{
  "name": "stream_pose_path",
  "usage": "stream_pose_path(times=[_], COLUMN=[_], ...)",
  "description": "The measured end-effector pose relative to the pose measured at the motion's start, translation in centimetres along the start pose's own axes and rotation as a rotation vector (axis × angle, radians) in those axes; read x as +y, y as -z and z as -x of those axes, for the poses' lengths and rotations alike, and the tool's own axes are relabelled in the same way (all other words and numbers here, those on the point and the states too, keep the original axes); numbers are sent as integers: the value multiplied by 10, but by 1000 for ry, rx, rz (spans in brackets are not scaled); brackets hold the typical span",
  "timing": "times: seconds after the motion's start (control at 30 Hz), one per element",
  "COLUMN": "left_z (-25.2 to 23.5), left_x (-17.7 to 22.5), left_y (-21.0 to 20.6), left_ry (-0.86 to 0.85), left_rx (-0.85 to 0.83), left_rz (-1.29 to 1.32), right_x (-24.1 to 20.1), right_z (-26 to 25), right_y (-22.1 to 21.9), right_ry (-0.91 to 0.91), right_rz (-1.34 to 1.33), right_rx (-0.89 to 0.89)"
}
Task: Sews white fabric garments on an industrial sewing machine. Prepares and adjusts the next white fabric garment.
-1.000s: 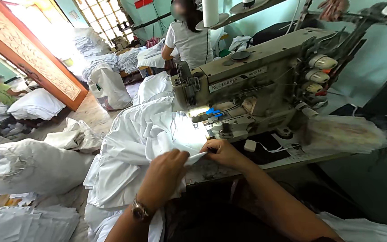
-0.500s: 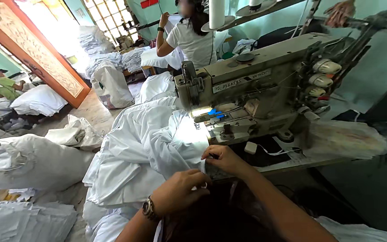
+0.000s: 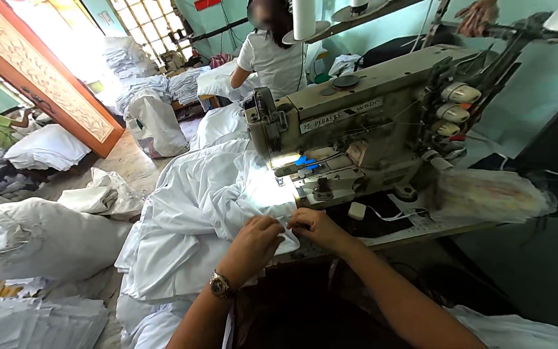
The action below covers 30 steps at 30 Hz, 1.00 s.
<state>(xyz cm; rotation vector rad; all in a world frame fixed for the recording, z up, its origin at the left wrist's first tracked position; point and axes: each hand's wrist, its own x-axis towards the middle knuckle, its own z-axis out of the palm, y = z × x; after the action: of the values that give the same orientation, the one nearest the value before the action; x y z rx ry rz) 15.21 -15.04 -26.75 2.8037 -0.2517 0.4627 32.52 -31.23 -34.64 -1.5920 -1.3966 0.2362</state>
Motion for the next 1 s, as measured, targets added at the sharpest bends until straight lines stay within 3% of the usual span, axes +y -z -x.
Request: stream_pose_path(times=[0.13, 0.4, 0.6, 0.8, 1.0], left_z=[-20, -55, -45, -47, -65], left_x=[-22, -59, -34, -51, -76], left_y=[-2, -4, -12, -17, -13], left_ry=[228, 314, 218, 198, 195], left_rx=[-7, -21, 21, 136, 138], left_rz=[-118, -144, -146, -127, -128], right_x=[0, -12, -15, -13, -16], right_z=[6, -7, 0, -8, -12], right_y=[-5, 5, -1, -3, 1], right_ry=[54, 3, -25, -17, -61], right_rz=[-26, -90, -160, -162, -156], right_rx=[77, 180, 255, 297, 250])
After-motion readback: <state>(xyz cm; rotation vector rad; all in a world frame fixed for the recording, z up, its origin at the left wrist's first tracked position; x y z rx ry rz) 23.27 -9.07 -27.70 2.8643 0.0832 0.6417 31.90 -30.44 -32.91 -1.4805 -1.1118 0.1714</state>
